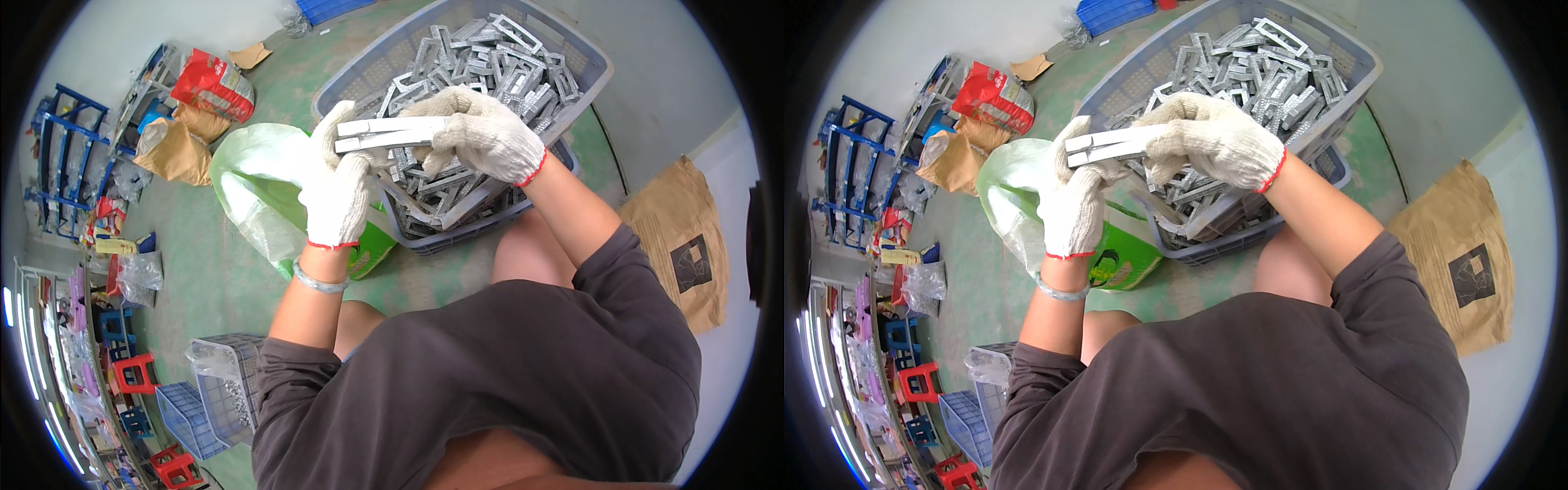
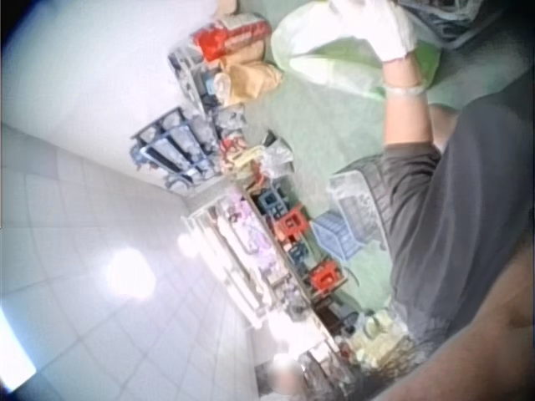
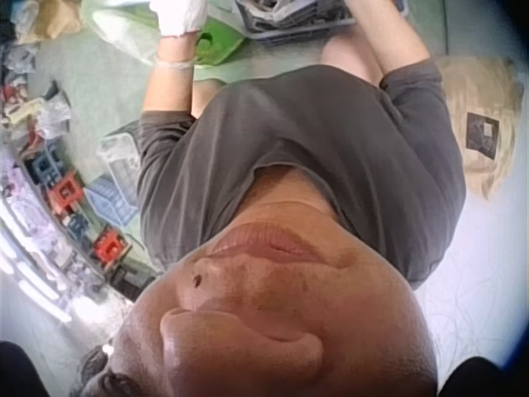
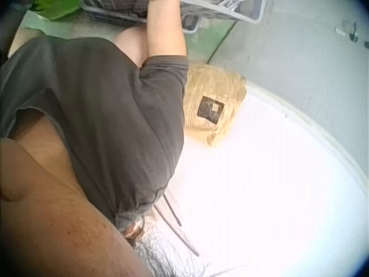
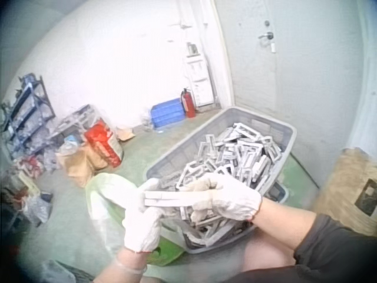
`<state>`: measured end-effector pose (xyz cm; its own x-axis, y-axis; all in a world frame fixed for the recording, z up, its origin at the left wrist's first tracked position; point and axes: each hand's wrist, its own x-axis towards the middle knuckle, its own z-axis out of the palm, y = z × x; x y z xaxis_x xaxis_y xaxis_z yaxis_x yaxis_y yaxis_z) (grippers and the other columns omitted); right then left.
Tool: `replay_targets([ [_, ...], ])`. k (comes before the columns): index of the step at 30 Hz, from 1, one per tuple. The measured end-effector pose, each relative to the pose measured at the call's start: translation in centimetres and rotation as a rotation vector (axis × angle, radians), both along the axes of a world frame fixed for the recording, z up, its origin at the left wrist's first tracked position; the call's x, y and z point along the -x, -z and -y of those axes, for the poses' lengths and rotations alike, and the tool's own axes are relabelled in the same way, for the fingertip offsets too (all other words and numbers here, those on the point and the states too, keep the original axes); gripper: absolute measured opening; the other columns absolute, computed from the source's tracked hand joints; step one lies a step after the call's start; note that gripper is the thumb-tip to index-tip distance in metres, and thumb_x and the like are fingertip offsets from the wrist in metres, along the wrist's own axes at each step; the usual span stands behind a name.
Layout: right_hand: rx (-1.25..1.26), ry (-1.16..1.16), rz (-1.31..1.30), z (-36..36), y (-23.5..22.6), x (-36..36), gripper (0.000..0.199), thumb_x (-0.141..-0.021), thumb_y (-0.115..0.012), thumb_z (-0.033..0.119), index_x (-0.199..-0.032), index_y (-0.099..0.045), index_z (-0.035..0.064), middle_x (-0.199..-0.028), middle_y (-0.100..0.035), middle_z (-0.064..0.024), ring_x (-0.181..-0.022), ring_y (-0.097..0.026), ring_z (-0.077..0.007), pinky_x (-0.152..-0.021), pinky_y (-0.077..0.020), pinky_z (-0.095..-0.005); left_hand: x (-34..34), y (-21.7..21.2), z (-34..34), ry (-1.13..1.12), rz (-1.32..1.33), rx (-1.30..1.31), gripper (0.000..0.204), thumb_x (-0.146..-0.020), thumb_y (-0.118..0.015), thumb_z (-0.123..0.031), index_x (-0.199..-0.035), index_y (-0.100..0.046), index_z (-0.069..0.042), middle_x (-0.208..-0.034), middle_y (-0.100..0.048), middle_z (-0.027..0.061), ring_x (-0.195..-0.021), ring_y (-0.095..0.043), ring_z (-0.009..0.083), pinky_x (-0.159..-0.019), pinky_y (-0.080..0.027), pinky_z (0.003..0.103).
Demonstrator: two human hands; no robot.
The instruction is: The person takes metal brackets from a plastic bin and places them into a green plastic bag while standing and later sitting on a stool.
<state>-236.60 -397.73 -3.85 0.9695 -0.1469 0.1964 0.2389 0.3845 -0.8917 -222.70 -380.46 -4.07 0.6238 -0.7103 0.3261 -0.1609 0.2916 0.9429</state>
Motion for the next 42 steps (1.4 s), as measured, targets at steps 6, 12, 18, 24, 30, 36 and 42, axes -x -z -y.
replay_targets([
  [6,-0.517,-0.019,0.076,0.2,1.6,-0.3,0.029,-0.103,-0.046,0.025,-0.121,-0.055,0.0035,-0.107,-0.063,-0.0148,-0.079,-0.067,-0.0284,-0.06,-0.0566,-0.0355,0.4,-2.0,0.2,0.111,-0.407,-0.082,0.054,-0.088,-0.055,-0.003,-0.139,-0.036,-0.001,-0.108,-0.058,0.0169,-0.065,-0.061,0.0175,-0.044,-0.047,0.022],
  [12,-0.606,0.253,-0.136,0.0,0.9,-0.5,0.031,-0.102,-0.052,0.031,-0.124,-0.052,0.0096,-0.1,-0.06,-0.0103,-0.07,-0.068,-0.0284,-0.039,-0.0488,-0.028,-1.6,-0.9,-0.2,0.36,-0.983,0.042,0.026,-0.091,-0.054,-0.01,-0.115,-0.058,-0.002,-0.098,-0.061,0.0199,-0.056,-0.045,0.0108,-0.04,-0.033,0.015],
  [18,-0.575,0.158,-0.083,0.5,1.2,-1.2,0.036,-0.102,-0.051,0.036,-0.123,-0.051,0.0062,-0.101,-0.062,-0.0152,-0.061,-0.059,-0.02,-0.039,-0.0466,-0.0231,-2.1,-1.2,-0.8,0.312,-1.064,0.093,0.019,-0.091,-0.059,-0.011,-0.109,-0.057,-0.004,-0.094,-0.061,0.0226,-0.06,-0.047,0.0124,-0.04,-0.038,0.016],
  [24,-0.524,0.272,-0.121,0.0,0.4,-1.3,0.035,-0.1,-0.056,0.035,-0.108,-0.056,0.0015,-0.085,-0.062,-0.0162,-0.059,-0.055,-0.0182,-0.045,-0.042,-0.0254,-3.4,-2.0,-3.9,0.136,-1.063,0.14,0.022,-0.094,-0.058,-0.016,-0.113,-0.056,-0.004,-0.093,-0.06,0.0211,-0.059,-0.047,0.0144,-0.043,-0.037,0.02],
  [30,-0.488,0.241,-0.166,1.1,1.3,-1.0,0.052,-0.099,-0.053,0.045,-0.117,-0.057,-0.004,-0.091,-0.065,-0.0153,-0.058,-0.058,-0.0128,-0.036,-0.049,-0.0182,-8.6,-1.3,-10.0,-0.212,-0.381,-0.042,0.03,-0.094,-0.058,-0.015,-0.118,-0.054,0.002,-0.092,-0.062,0.0136,-0.059,-0.057,0.0155,-0.046,-0.045,0.022],
  [36,-0.538,0.143,-0.118,0.2,0.8,-1.3,0.034,-0.098,-0.058,0.035,-0.108,-0.05,0.003,-0.084,-0.052,-0.0096,-0.064,-0.053,-0.02,-0.04,-0.0395,-0.0245,-7.6,-1.0,-10.4,-0.474,0.148,-0.772,0.047,-0.086,-0.07,-0.017,-0.125,-0.054,0.004,-0.082,-0.065,0.0112,-0.058,-0.064,0.0149,-0.049,-0.052,0.027],
  [42,-0.453,0.165,-0.073,-1.1,0.0,-0.8,0.033,-0.096,-0.061,0.022,-0.115,-0.054,-0.0032,-0.097,-0.062,-0.0187,-0.072,-0.064,-0.0253,-0.051,-0.0531,-0.0341,-9.9,1.8,-8.8,-0.442,0.75,-0.645,0.056,-0.091,-0.064,-0.041,-0.13,-0.054,-0.001,-0.09,-0.068,0.0139,-0.065,-0.066,0.0186,-0.054,-0.055,0.031],
])
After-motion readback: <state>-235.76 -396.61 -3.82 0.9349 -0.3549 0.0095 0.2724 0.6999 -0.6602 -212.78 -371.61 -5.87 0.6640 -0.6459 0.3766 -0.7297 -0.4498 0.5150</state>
